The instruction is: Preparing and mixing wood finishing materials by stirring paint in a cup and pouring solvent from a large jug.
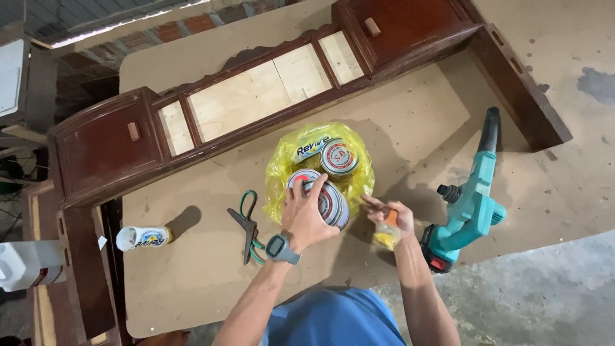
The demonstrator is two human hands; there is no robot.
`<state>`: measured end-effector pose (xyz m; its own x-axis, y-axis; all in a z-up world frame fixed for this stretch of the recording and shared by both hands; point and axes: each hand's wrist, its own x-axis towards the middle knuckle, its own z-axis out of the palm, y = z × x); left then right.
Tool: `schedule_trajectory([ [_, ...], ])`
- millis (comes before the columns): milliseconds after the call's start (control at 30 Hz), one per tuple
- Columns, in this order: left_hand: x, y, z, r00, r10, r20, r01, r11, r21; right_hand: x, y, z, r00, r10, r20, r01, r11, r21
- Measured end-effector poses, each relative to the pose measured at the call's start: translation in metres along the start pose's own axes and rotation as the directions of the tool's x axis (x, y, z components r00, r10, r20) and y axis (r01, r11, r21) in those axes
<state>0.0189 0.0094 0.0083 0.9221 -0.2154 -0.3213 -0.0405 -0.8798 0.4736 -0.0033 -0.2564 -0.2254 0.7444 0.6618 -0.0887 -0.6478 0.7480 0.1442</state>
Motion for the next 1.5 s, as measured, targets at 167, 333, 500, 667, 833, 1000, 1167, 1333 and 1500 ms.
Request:
schedule_trajectory([
  [167, 0.016, -0.004, 0.003, 1.0, 0.031, -0.002, -0.031, 0.999, 0.035, 0.01, 0.006, 0.007, 0.991, -0.108, -0.073, 0.11, 0.993, 0.036],
  [333, 0.032, 0.014, -0.003, 0.999, 0.028, -0.041, -0.027, 0.999, 0.017, -0.035, 0.01, 0.013, 0.917, -0.257, -0.304, 0.177, 0.948, -0.265],
  [500, 0.055, 0.031, 0.02, 0.994, 0.059, -0.096, -0.049, 0.994, 0.097, -0.074, -0.002, -0.056, 0.986, -0.151, -0.064, 0.124, 0.94, -0.318],
  [667, 0.053, 0.039, 0.057, 0.998, 0.065, -0.026, -0.063, 0.996, 0.068, -0.072, 0.013, -0.042, 0.993, -0.117, 0.035, 0.121, 0.966, -0.228],
  [833, 0.072, 0.015, 0.111, 0.999, 0.047, -0.019, -0.046, 0.997, 0.065, -0.082, 0.018, -0.039, 0.992, -0.089, 0.087, 0.101, 0.984, -0.145],
  [1000, 0.108, -0.019, 0.178, 0.941, 0.302, -0.153, -0.269, 0.941, 0.207, -0.084, 0.01, -0.007, 0.984, -0.164, -0.074, 0.156, 0.982, -0.111],
  [1167, 0.108, -0.018, 0.188, 0.968, 0.235, -0.083, -0.192, 0.915, 0.354, -0.097, 0.002, 0.004, 0.966, -0.257, -0.013, 0.246, 0.939, -0.242],
  [1333, 0.112, -0.026, 0.222, 0.959, 0.215, -0.185, -0.128, 0.91, 0.394, -0.072, -0.049, 0.0, 0.819, -0.146, 0.554, 0.456, 0.753, -0.474],
  [1500, 0.07, -0.045, 0.179, 0.927, 0.232, -0.294, -0.227, 0.973, 0.05, -0.036, 0.02, 0.083, 0.872, -0.242, 0.425, 0.433, 0.786, -0.441],
])
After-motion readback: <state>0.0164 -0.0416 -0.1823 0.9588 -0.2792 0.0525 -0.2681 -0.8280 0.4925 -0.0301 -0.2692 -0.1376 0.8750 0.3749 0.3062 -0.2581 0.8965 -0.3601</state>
